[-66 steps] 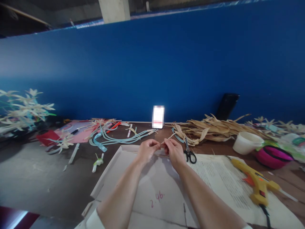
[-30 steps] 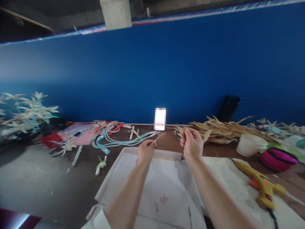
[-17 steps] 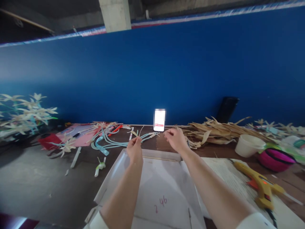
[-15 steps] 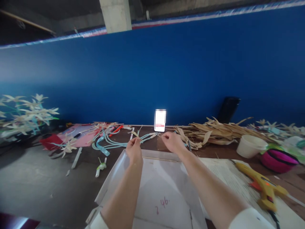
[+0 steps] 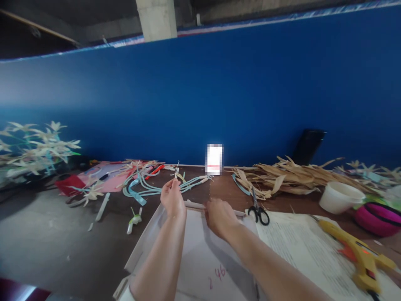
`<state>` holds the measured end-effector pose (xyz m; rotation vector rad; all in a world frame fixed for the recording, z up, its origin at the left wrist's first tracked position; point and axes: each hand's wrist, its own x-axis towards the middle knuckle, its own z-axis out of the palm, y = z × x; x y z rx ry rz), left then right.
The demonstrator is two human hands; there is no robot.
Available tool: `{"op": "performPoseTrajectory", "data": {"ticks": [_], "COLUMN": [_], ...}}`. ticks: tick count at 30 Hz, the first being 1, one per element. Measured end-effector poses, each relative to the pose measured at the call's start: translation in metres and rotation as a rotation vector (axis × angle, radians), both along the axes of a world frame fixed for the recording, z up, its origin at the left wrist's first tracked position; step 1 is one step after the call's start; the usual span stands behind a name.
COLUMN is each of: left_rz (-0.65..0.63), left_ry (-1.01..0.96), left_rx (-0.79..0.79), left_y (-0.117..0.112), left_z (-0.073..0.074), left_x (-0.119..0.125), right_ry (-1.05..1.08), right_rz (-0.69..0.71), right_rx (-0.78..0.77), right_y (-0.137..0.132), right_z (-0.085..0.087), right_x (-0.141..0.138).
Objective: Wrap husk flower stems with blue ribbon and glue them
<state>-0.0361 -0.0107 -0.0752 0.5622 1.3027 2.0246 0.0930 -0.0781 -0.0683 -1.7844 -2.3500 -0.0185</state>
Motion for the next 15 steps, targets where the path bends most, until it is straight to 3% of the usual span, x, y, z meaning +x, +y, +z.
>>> {"op": "performPoseTrajectory", "data": {"ticks": [5, 15], "left_rz": [-0.009, -0.065], "left_ry": [-0.018, -0.005], "left_rx": [-0.004, 0.025], "left_y": [-0.002, -0.005], "left_z": [0.002, 0.002], "left_x": [0.003, 0.008], "right_ry": [-0.059, -0.231], "right_rz": [0.012, 0.002], "right_rx": [-0.004, 0.04], "right_y": [-0.02, -0.032], "right_z": [-0.004, -0.022], "right_x": [-0.004, -0.012]}}
